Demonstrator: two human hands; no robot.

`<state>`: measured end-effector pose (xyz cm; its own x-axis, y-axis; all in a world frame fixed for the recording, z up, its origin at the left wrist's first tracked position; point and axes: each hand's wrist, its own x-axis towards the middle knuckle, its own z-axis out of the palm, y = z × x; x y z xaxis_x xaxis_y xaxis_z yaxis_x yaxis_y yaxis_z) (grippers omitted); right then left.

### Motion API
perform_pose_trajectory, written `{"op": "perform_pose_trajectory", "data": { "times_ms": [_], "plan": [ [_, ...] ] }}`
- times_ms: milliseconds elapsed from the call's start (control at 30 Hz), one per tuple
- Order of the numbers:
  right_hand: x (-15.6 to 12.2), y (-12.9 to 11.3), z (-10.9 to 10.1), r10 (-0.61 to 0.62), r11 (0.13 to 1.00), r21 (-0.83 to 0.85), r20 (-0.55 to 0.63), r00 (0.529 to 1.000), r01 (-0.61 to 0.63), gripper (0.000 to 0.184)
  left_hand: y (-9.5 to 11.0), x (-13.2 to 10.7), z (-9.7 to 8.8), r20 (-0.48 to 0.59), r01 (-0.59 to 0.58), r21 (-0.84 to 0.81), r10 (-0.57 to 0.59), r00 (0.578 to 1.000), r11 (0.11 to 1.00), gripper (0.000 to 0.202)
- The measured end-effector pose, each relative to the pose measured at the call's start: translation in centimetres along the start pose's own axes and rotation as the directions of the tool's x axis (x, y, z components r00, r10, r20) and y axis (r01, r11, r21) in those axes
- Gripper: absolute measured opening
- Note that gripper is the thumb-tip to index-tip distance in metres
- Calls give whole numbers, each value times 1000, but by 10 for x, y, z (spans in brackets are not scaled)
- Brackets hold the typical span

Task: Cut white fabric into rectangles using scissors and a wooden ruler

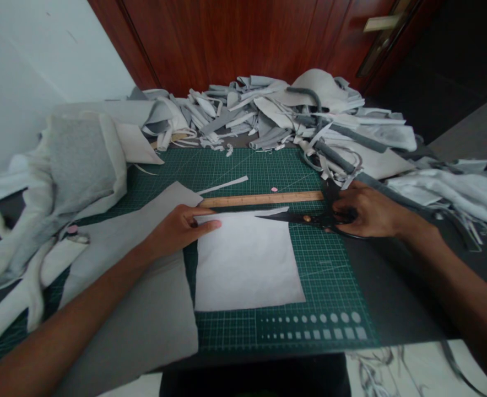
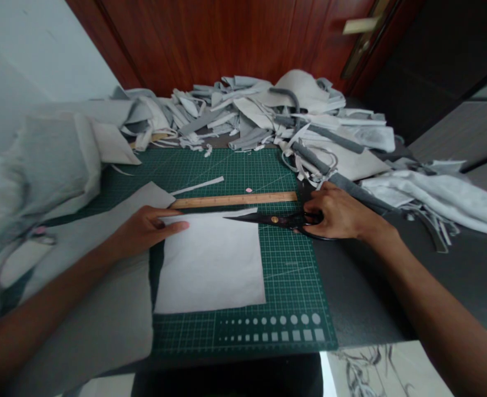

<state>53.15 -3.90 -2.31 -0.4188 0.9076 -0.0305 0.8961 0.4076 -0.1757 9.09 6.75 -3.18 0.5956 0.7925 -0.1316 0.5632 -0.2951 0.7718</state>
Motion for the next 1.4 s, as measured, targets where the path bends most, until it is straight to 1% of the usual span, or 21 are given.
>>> {"op": "perform_pose_trajectory", "data": {
  "times_ms": [100,300,500,733,867,1133,1233,1400],
  "plan": [
    [1,-2,-1,11,1000,-7,3,1000,-11,40,1,0,0,4,-9,-4,9,1000,1000,47],
    [4,-9,-1,4,999,-34,5,1000,-4,42,4,-1,4,12,22,-11,-22,1000,1000,46],
    [7,-16,-2,20,998,-59,31,999,-18,50,5,-1,7,-4,-17,-12,17,1000,1000,45],
    [7,-13,0,-4,999,-51,2,1000,4,41,9,-2,7,0,-29,-35,29,1000,999,43],
    [8,-11,1,-13,998,-55,-1,1000,13,40,11,-3,9,-10,-8,-31,7,1000,999,42],
    [10,-12,1,-36,996,-87,-28,999,33,38,7,-2,10,-9,-10,-35,10,1000,999,43],
    [10,-12,1,-48,995,-83,-23,999,46,40,8,-2,10,-16,-30,-43,30,999,999,42],
    [10,-13,0,-38,996,-80,-23,999,36,33,14,-4,11,-19,-61,-87,60,998,994,36]
  ]
}}
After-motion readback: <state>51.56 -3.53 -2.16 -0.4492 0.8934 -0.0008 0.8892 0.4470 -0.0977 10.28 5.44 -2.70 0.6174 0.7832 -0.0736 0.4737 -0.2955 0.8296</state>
